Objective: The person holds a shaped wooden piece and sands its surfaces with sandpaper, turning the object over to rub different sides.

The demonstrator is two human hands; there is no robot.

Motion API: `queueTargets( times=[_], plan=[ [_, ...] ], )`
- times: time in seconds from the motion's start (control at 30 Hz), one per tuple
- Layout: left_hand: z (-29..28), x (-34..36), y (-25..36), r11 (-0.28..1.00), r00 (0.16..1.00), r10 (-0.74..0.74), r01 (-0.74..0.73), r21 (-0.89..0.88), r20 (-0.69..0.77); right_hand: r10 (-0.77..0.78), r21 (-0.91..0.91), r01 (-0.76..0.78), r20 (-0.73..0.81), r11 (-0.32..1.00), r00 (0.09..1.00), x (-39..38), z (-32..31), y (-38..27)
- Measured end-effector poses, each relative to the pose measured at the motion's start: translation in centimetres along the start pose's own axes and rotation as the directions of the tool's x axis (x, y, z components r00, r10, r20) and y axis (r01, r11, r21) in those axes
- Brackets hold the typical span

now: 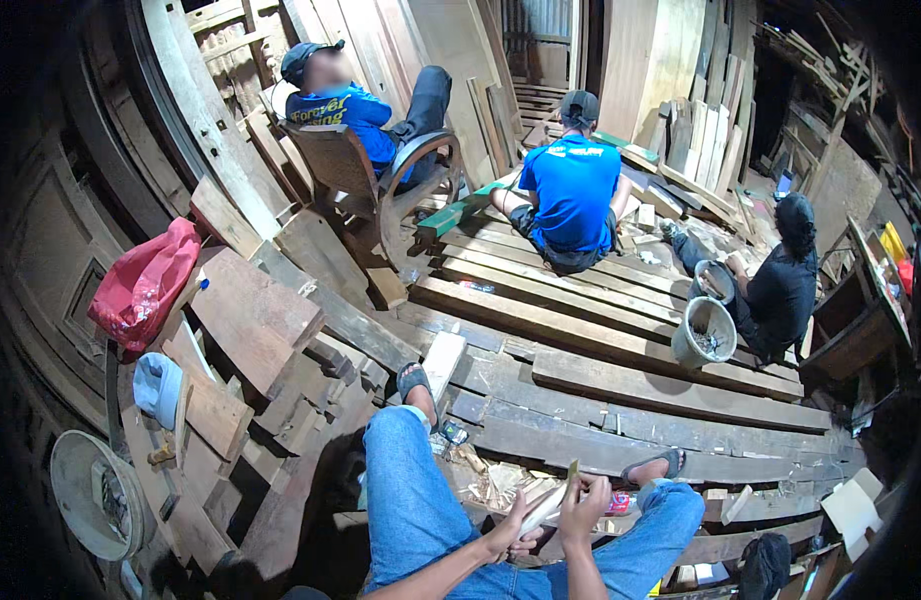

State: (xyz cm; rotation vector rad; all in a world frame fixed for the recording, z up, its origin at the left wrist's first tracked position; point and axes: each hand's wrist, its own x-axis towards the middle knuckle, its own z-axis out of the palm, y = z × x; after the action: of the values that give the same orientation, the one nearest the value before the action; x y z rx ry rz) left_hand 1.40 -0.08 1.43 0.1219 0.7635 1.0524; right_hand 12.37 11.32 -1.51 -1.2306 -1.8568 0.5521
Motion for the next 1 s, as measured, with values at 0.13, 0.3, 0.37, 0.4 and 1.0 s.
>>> queueTargets(
  times=[0.13, 0.3, 0.37, 0.4, 1.0],
  plan=[
    [-0.5, -0.3, 0.9, 0.997, 0.998, -0.013, 0.009, -0.075, -0.054, -0.188, 0.077, 0.184, 0.045, 0.98, 0.981, -2.6, 0.6, 0.4],
    [-3.4, 1.8, -2.5, 0.993, 0.994, 0.082, -0.087, 0.081, 0.066, 0.122, 0.183, -0.122, 0.009, 0.975, 0.992, -0.3, -0.1, 0.7],
    [-2.9, 1.7, -1.1, 0.993, 0.995, 0.098, -0.098, 0.059, 0.007, -0.158, 0.148, 0.148, 0.059, 0.978, 0.986, -2.7, 0.0, 1.9],
    [-2.9, 1.7, -1.2, 0.994, 0.995, 0.098, -0.098, 0.053, 0.004, -0.116, 0.181, 0.096, 0.103, 0.979, 0.988, -3.4, 0.3, 1.5],
    [-2.1, 0.5, -0.8, 0.962, 0.974, 0.187, -0.208, 0.178, 0.127, 0.098, 0.271, -0.147, 0.185, 0.951, 0.978, -2.5, -1.1, 0.6]
  ],
)
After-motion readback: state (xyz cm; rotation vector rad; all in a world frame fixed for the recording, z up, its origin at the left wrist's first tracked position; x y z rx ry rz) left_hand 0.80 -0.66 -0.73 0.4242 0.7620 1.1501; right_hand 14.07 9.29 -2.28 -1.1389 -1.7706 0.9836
